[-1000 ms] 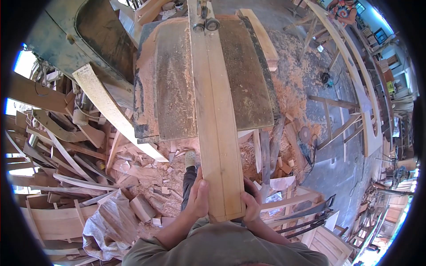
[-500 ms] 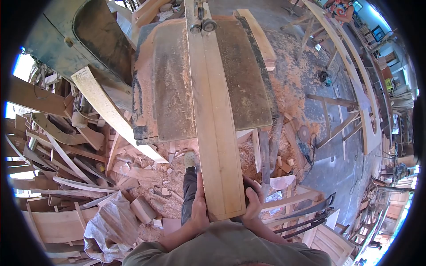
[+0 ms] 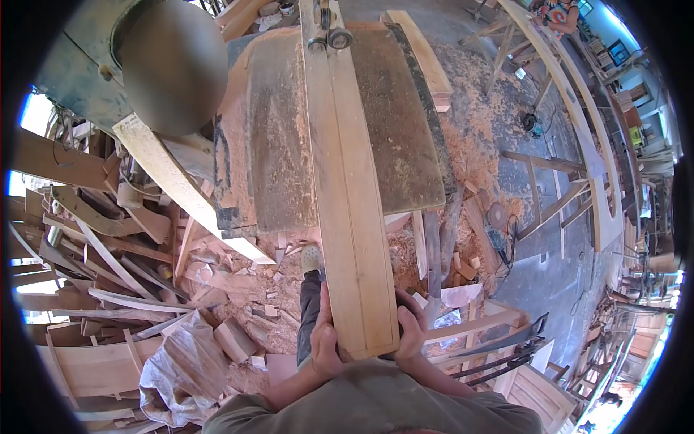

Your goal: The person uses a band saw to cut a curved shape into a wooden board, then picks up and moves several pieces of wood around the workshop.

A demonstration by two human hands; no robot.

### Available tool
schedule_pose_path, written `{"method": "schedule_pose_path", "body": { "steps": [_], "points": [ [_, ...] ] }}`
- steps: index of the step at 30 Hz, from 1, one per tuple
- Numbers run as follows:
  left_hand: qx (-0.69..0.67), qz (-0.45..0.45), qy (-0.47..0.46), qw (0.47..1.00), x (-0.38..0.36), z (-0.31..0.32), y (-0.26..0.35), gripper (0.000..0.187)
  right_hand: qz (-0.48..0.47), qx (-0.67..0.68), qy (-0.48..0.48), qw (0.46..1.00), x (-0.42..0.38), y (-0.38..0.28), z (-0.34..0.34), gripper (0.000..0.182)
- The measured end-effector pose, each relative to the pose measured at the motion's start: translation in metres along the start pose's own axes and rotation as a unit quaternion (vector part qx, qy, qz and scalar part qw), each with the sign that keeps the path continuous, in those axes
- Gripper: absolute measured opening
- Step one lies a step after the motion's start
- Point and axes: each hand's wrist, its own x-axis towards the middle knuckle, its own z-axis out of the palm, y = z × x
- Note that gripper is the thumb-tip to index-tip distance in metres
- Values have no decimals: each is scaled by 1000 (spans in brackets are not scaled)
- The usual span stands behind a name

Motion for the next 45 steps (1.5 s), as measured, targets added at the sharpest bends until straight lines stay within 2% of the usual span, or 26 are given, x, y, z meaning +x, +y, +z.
{"method": "schedule_pose_path", "body": {
  "steps": [7, 10, 13, 16, 18, 19, 21, 27, 31, 33, 39, 42, 45],
  "points": [
    [59, 13, -11, 998, 0, -10, -7, 73, 0, -5, -2, 1000, 5, -2, 4, 47],
    [28, 13, -1, 1000, 1, -9, -10, 73, -4, -6, -5, 1000, 6, -5, 6, 46],
    [21, 20, -1, 1000, 3, -10, -13, 73, -48, -49, -45, 997, 9, -12, 7, 47],
    [-18, 26, -7, 999, 6, -9, -13, 75, -10, -27, -38, 999, 12, -12, 8, 47],
    [-4, 25, 3, 1000, 6, -11, -13, 75, -99, -122, -28, 987, 15, -9, 10, 45],
    [-3, 26, 2, 1000, 7, -12, -14, 75, -100, -120, -28, 987, 16, -6, 10, 45],
    [0, 25, -1, 1000, 6, -14, -16, 76, -33, -7, -15, 999, 15, -1, 9, 45],
    [47, 26, 5, 999, 9, -15, -13, 75, -78, -102, -35, 991, 20, -9, 12, 45],
    [34, 45, 14, 998, 13, -14, -15, 75, -83, -103, -49, 990, 22, -3, 7, 44],
    [44, 34, -3, 998, 15, -17, -14, 76, -5, -11, -33, 999, 22, 2, 6, 45],
    [-2, 10, 2, 1000, 16, -15, -12, 76, -20, 24, -49, 998, 28, 9, 5, 46],
    [69, 54, -13, 996, 21, -22, -15, 76, -18, 11, -46, 999, 30, 8, 7, 48],
    [52, 33, -10, 998, 21, -18, -10, 77, -9, 5, -54, 998, 31, 8, 3, 48]
  ]
}}
